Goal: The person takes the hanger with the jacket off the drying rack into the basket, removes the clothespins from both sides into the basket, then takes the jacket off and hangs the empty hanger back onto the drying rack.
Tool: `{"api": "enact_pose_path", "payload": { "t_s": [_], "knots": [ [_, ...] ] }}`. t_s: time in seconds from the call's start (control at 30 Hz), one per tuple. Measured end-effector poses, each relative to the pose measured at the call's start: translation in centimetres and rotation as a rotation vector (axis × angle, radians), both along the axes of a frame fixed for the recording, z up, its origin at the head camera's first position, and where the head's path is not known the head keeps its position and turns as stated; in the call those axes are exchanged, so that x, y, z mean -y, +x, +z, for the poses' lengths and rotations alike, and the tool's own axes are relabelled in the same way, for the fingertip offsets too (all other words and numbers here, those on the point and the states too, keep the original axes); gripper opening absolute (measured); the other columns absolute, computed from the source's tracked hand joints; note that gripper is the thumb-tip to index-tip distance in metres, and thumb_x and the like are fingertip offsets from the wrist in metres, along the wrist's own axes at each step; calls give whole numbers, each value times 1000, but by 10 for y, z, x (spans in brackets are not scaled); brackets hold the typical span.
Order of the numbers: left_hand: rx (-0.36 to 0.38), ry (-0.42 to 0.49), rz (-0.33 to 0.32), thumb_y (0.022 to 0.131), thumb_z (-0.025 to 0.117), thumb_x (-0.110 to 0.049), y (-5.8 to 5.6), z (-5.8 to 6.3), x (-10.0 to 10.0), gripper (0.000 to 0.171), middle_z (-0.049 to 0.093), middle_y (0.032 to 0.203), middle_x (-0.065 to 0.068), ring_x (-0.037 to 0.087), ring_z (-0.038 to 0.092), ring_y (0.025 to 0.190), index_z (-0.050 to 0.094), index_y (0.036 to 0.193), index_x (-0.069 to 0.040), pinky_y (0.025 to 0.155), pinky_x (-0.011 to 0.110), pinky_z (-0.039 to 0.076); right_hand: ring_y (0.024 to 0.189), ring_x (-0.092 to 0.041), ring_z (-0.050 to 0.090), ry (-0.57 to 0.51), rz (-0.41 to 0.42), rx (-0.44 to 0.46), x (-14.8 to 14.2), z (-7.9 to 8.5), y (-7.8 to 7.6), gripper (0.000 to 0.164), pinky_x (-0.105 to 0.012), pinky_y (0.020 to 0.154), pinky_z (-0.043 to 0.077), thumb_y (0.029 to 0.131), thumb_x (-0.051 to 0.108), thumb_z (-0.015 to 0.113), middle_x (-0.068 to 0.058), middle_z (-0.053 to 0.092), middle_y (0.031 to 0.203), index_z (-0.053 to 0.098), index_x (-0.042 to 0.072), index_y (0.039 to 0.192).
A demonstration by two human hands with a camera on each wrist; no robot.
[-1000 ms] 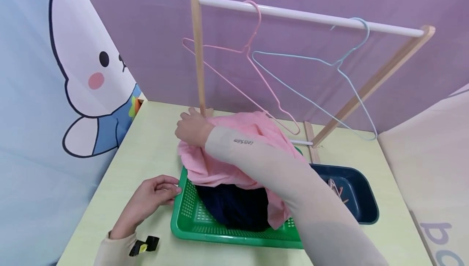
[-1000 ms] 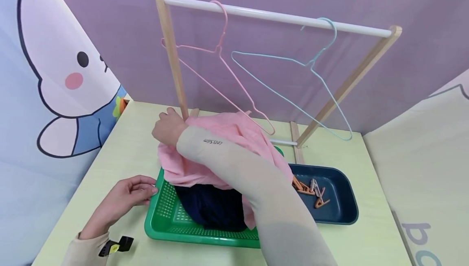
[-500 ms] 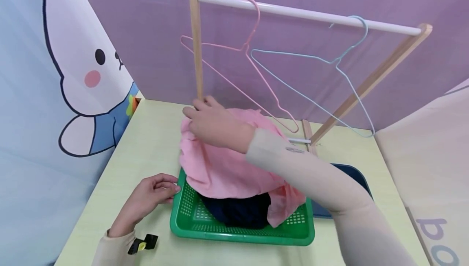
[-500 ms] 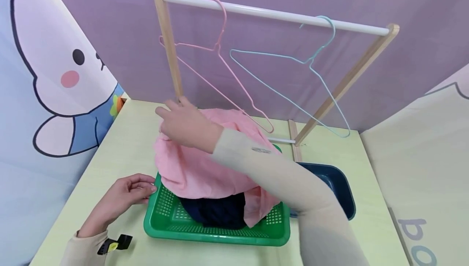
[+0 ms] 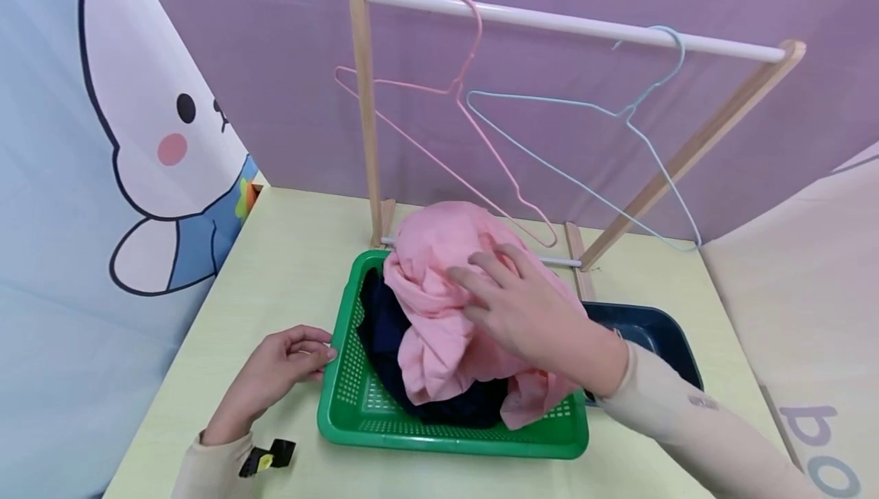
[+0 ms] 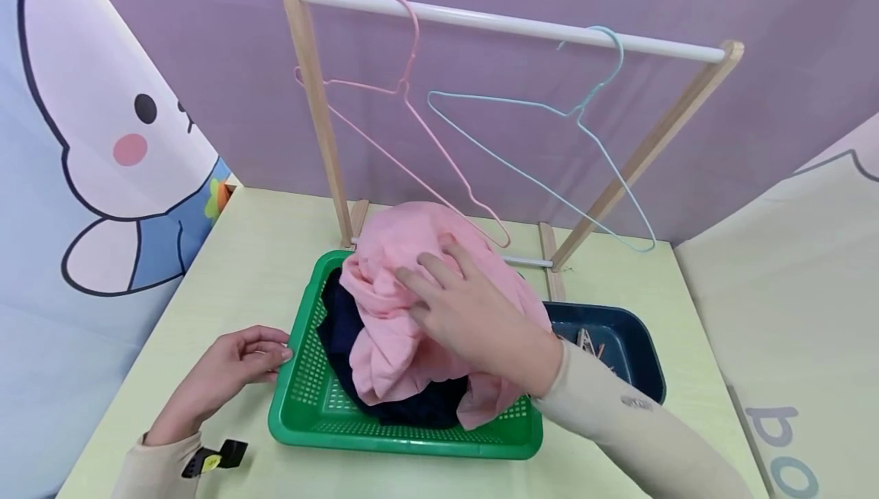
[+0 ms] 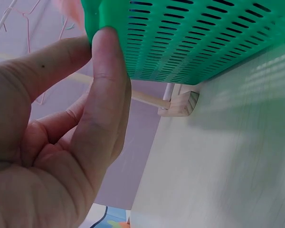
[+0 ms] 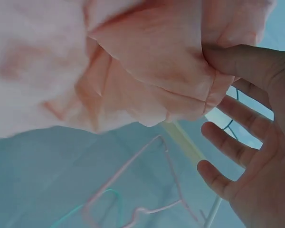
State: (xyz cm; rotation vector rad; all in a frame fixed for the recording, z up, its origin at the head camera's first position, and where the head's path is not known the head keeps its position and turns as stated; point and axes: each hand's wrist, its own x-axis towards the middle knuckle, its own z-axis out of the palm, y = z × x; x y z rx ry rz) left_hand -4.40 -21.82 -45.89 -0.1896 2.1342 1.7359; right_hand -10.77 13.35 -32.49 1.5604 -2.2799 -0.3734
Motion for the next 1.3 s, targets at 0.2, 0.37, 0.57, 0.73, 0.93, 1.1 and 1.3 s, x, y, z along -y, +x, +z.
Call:
{"api": "enact_pose_path", "payload": {
  "t_s": [0.2, 0.37, 0.57, 0.73, 0.93, 1.1, 1.3],
  "knots": [
    [-10, -31, 11, 93, 72, -15, 1, -1, 1, 37, 68, 100, 14, 26, 69, 84, 60, 121, 6, 76, 43, 59, 125, -37, 43, 34, -53, 170, -14, -32, 23, 44, -61, 105, 33, 74, 58, 83, -12, 48, 142, 78, 22, 99],
    [-13, -24, 7, 94, 72, -16, 1, -1, 0, 39, 68, 100, 14, 25, 69, 85, 59, 123, 7, 76, 42, 59, 128, -38, 42, 52, -105, 256, -13, -60, 31, 11, -62, 105, 32, 81, 27, 85, -9, 51, 140, 80, 26, 91],
    [-15, -13, 0, 94, 72, -17, 1, -1, 0, 41, 67, 100, 13, 24, 69, 84, 58, 124, 7, 75, 41, 59, 118, -32, 45, 84, -152, 325, -5, -85, 29, 12, -59, 103, 33, 80, 16, 85, -4, 58, 129, 78, 26, 77],
    [-15, -9, -6, 94, 72, -20, 1, 0, -1, 42, 66, 101, 13, 25, 68, 86, 58, 124, 7, 76, 41, 59, 105, -27, 48, 114, -145, 198, 3, -104, 28, 16, -51, 94, 38, 84, 13, 79, 1, 60, 112, 79, 26, 76],
    [-19, -22, -5, 95, 72, -19, 1, 0, -1, 43, 66, 101, 13, 24, 68, 85, 58, 125, 7, 75, 40, 59, 107, -27, 50, 107, -150, 162, 4, -104, 30, 9, -54, 97, 38, 83, 18, 82, 1, 62, 113, 79, 26, 78],
    [-10, -25, -5, 95, 72, -19, 1, -2, -1, 43, 66, 101, 13, 24, 68, 85, 58, 125, 6, 75, 40, 59, 122, -29, 47, 64, -190, 301, -7, -84, 34, 16, -60, 106, 32, 80, 21, 85, 0, 59, 130, 79, 26, 94],
    [-8, -23, -8, 95, 72, -19, 1, -2, -1, 43, 66, 101, 13, 24, 68, 85, 57, 125, 7, 75, 41, 59, 128, -32, 47, -70, -190, 377, -23, -60, 35, 20, -64, 109, 29, 84, 23, 82, -6, 56, 139, 75, 24, 103]
  ]
}}
